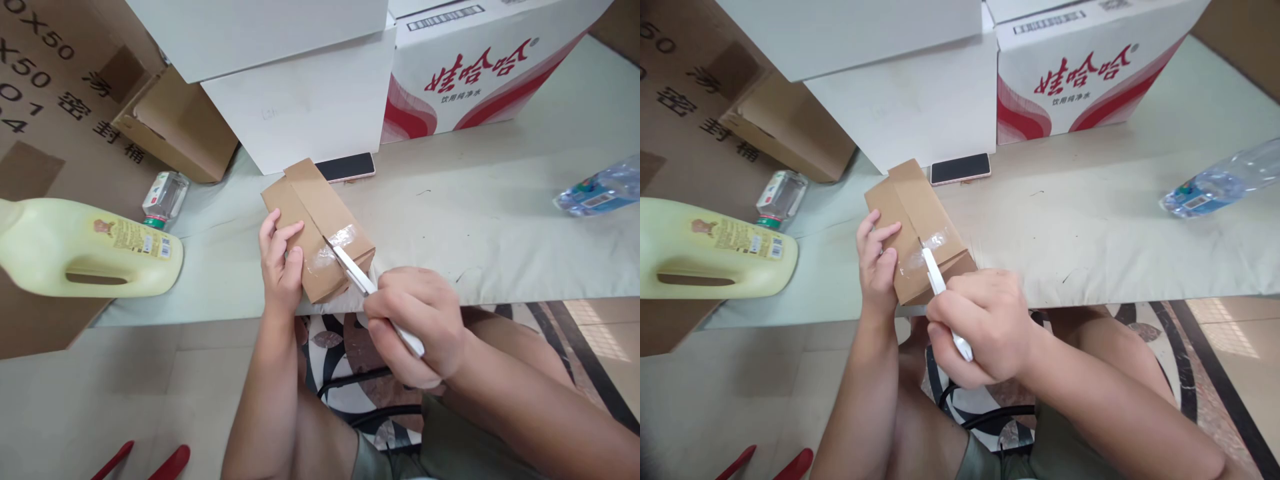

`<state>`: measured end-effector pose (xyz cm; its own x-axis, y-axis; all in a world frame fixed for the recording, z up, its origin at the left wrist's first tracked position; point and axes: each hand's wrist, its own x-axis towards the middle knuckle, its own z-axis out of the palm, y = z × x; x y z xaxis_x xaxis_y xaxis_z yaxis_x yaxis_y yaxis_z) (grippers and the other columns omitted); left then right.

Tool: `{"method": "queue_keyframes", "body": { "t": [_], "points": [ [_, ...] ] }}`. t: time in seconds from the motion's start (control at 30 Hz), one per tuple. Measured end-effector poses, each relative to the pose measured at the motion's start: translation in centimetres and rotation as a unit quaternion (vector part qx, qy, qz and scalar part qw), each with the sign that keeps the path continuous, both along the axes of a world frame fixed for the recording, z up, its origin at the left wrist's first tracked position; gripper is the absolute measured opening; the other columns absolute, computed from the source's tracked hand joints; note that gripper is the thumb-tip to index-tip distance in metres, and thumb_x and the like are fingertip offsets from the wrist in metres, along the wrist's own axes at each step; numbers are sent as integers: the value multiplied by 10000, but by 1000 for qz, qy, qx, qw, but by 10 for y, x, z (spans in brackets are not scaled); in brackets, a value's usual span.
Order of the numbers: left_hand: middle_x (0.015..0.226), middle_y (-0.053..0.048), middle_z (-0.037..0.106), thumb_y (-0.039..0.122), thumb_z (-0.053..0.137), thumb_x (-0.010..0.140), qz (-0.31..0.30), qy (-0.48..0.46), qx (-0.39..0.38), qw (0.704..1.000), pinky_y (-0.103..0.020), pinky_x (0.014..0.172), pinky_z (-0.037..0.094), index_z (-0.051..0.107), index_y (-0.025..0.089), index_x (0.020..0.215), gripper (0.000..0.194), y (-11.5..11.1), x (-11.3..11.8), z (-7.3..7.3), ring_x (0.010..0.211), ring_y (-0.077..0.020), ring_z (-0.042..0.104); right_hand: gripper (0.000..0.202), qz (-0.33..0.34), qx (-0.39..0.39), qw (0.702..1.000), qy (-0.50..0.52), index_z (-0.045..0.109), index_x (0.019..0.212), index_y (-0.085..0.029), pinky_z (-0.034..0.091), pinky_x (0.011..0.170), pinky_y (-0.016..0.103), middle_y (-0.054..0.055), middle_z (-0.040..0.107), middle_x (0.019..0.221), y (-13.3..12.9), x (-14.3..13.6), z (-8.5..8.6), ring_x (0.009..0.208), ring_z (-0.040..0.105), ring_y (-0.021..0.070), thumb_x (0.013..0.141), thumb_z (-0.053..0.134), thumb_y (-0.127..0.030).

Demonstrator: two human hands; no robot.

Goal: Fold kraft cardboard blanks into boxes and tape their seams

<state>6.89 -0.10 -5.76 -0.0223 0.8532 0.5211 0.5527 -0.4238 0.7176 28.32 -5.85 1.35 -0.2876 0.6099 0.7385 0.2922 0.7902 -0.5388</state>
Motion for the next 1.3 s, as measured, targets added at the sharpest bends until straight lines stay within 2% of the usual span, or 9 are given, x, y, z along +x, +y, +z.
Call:
{"method": "queue_keyframes", "body": {
  "t": [0.2,0.37,0.5,0.8,1.0,1.17,1.3],
  "points": [
    [1518,-96,454,526,487,973,2,1,10,1000,-512,1217,362,675,274,1195,386,1,0,0,1459,-305,419,146,7,71,997,27,464,712,-226,210,487,312,-58,288,568,-3,3,-13,493,224,119,695,484,-82],
    [1527,-100,445,518,485,976,-5,0,0,1000,-512,1229,343,674,264,1199,387,1,-1,0,1471,-307,404,145,20,37,999,21,462,696,-220,208,497,321,-56,291,573,-6,6,-8,489,226,116,711,490,-78],
    [1519,-99,459,509,480,974,8,2,7,1000,-503,1224,350,683,255,1180,385,1,0,-1,1466,-300,409,149,-1,14,998,55,439,687,-216,221,511,304,-55,282,585,-3,0,-8,494,229,108,723,482,-78],
    [1515,-86,487,441,517,955,20,0,11,1000,-478,1228,351,711,260,1171,342,1,1,1,1466,-287,416,162,3,23,999,41,434,644,-217,208,517,317,-47,269,574,-5,3,-5,512,202,115,728,483,-87],
    [1518,-88,489,397,518,937,29,2,9,1000,-479,1221,361,715,251,1161,332,2,1,2,1464,-281,423,163,-4,30,998,61,429,613,-209,208,514,318,-43,255,590,-2,-2,-11,524,197,112,715,484,-95],
    [1509,-87,497,381,527,931,25,-5,16,1000,-481,1222,358,715,252,1165,326,2,2,2,1455,-282,435,180,-4,38,998,57,417,570,-209,179,519,333,-37,224,584,-7,1,-7,533,173,117,691,476,-89],
    [1533,-82,478,390,524,938,30,-5,1,1000,-479,1229,345,710,252,1168,327,2,2,1,1475,-284,409,169,-3,39,997,68,427,599,-210,207,515,317,-42,242,589,-2,-1,-12,523,187,113,712,474,-94]
  ]
}}
